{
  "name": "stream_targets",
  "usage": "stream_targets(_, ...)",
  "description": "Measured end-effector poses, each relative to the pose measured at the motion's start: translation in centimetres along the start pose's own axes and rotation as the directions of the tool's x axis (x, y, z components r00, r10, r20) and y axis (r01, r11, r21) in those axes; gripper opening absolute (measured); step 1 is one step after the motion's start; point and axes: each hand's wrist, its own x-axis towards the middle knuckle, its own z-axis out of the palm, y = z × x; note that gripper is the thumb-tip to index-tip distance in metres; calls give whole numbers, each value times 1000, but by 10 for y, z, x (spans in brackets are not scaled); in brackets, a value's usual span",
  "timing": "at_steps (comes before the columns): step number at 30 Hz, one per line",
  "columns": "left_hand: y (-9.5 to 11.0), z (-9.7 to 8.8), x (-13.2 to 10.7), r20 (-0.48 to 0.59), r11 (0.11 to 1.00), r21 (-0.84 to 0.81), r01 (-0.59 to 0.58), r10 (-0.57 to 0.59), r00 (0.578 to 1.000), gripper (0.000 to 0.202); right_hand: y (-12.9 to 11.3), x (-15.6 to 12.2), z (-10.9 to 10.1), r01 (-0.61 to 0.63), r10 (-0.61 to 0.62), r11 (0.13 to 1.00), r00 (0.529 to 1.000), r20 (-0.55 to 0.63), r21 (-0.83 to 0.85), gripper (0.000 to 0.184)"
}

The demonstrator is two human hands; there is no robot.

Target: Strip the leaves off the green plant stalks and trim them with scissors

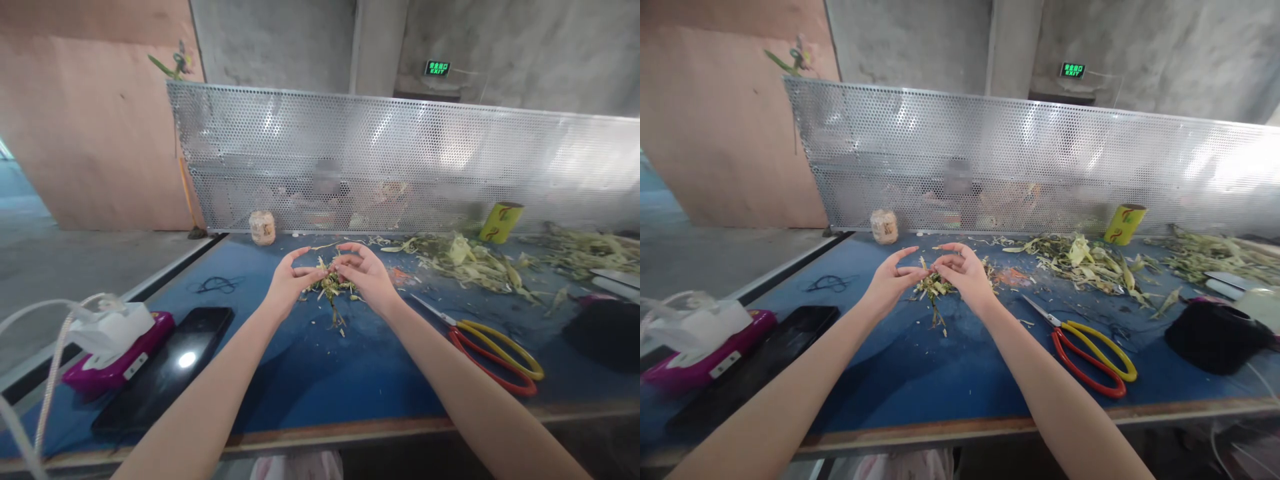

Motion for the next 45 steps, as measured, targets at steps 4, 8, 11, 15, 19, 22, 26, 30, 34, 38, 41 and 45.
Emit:
stream_targets(4,0,1,0,13,1000,24,1,-1,1000,70,0,1,0,16,-17,999,1000,-13,-40,35)
stream_targets(8,-3,0,-1,55,1000,2,-1,1,998,69,1,0,0,22,-23,997,1000,-10,-79,34)
stream_targets(11,-5,1,-2,104,999,-38,1,3,995,69,1,-1,0,34,-34,997,999,1,-62,34)
stream_targets(15,-3,2,-4,150,995,-100,27,-11,989,69,1,-3,1,30,-30,999,999,-18,-19,34)
stream_targets(19,-3,2,-4,157,987,-157,23,2,988,70,1,-3,1,-1,1,1000,1000,-19,-13,35)
stream_targets(22,-4,2,-4,159,983,-181,20,9,987,71,3,-3,1,8,-8,1000,1000,-18,-12,35)
stream_targets(26,-5,2,-4,183,982,-187,10,25,983,76,3,-2,0,-8,9,1000,1000,-28,20,35)
stream_targets(30,-5,2,-4,180,988,-152,-7,35,983,79,3,-2,1,-51,53,998,997,-53,48,37)
stream_targets(34,-5,1,-3,152,990,-139,-3,25,988,80,5,-2,3,-84,89,994,993,-73,73,39)
stream_targets(38,-4,2,-4,138,990,-143,11,9,990,80,4,-4,4,-76,81,993,995,-53,86,38)
stream_targets(41,-4,3,-5,139,988,-154,22,-1,990,81,4,-4,5,-61,65,994,997,-44,89,38)
stream_targets(45,-4,4,-5,147,982,-187,19,9,989,81,2,-5,7,-62,68,992,997,-47,108,38)
